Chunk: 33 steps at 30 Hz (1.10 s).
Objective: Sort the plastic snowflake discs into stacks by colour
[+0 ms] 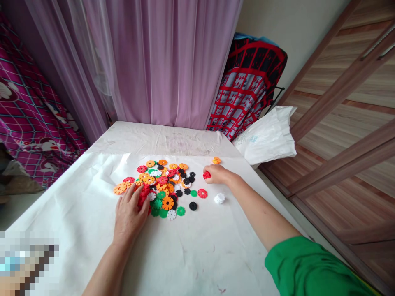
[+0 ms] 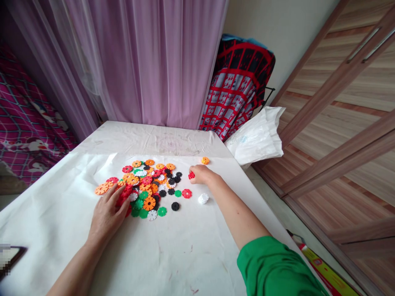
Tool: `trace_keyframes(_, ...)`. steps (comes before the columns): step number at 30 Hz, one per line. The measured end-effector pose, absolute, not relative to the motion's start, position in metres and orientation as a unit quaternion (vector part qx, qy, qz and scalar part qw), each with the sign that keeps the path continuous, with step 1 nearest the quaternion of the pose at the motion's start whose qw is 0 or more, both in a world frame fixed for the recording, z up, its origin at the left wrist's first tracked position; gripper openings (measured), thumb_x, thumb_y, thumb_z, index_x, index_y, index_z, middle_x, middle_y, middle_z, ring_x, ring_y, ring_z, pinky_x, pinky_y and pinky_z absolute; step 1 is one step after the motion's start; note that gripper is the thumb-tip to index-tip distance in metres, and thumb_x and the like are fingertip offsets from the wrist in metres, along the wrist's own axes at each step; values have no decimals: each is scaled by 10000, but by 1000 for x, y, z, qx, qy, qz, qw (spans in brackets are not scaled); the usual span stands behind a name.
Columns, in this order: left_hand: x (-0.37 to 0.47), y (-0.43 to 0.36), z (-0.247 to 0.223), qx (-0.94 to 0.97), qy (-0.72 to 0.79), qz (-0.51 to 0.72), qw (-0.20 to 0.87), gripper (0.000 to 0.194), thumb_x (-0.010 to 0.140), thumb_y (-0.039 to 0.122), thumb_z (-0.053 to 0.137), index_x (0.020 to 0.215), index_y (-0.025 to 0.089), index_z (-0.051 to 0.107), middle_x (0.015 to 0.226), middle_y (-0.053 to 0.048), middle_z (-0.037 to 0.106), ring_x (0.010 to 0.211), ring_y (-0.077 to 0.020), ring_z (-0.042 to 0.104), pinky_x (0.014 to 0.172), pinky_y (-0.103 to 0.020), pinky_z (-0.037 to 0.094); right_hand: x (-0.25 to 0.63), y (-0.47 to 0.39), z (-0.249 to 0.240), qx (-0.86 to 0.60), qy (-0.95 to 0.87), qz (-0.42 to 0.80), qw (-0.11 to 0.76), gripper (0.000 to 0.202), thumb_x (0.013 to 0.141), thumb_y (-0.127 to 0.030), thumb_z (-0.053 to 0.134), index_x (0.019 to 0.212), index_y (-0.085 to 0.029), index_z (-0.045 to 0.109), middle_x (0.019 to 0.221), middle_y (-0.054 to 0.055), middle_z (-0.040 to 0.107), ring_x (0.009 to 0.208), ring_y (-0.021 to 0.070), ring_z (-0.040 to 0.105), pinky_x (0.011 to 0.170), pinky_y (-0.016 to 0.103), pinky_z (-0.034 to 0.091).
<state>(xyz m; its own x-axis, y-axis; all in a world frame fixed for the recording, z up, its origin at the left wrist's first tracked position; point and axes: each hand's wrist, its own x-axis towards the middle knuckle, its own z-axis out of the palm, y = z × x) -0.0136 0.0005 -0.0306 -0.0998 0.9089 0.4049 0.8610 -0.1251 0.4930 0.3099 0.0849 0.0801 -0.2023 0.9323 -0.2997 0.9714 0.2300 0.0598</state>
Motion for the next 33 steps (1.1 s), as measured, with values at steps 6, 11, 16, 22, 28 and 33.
trace_keyframes(6,-14,0,-32,677,654,337,27,503,933,510,406,1270,199,612,1445,-148,537,1337,-301,495,1116,-508,379,320,132,72,643,746,-45,168,404,773,-254,654,1171,-199,681,1157,101,714,1059,247,649,822,252,445)
trace_keyframes(11,-15,-2,-33,684,648,336,15,498,936,517,398,1263,205,609,1431,-145,551,1330,-298,505,1098,-505,401,325,156,67,652,733,-44,190,406,760,-245,650,1158,-181,695,1146,127,718,1024,268,666,788,270,469)
trace_keyframes(16,-16,-3,-33,690,644,332,1,510,943,514,376,1257,189,612,1421,-162,555,1322,-308,511,1079,-516,418,321,174,64,644,735,-41,210,401,744,-236,659,1137,-174,709,1148,141,716,1038,277,666,808,281,484)
trace_keyframes(22,-16,-3,-33,689,649,323,0,496,942,504,381,1265,201,605,1433,-154,545,1324,-314,508,1082,-534,410,320,187,68,634,736,-35,233,431,711,-247,690,1140,-207,709,1205,130,696,1103,292,643,870,311,490)
trace_keyframes(28,-16,-5,-32,687,649,328,13,478,936,488,391,1268,215,600,1437,-147,539,1332,-310,497,1099,-530,393,327,192,71,634,732,-29,246,477,696,-243,694,1173,-230,692,1215,120,688,1122,299,631,896,343,492)
trace_keyframes(33,-16,-5,-31,682,653,328,22,476,928,499,398,1267,233,600,1436,-138,540,1337,-312,490,1112,-532,380,334,197,64,628,744,-32,225,456,695,-246,689,1150,-270,697,1233,83,677,1139,280,609,922,343,480)
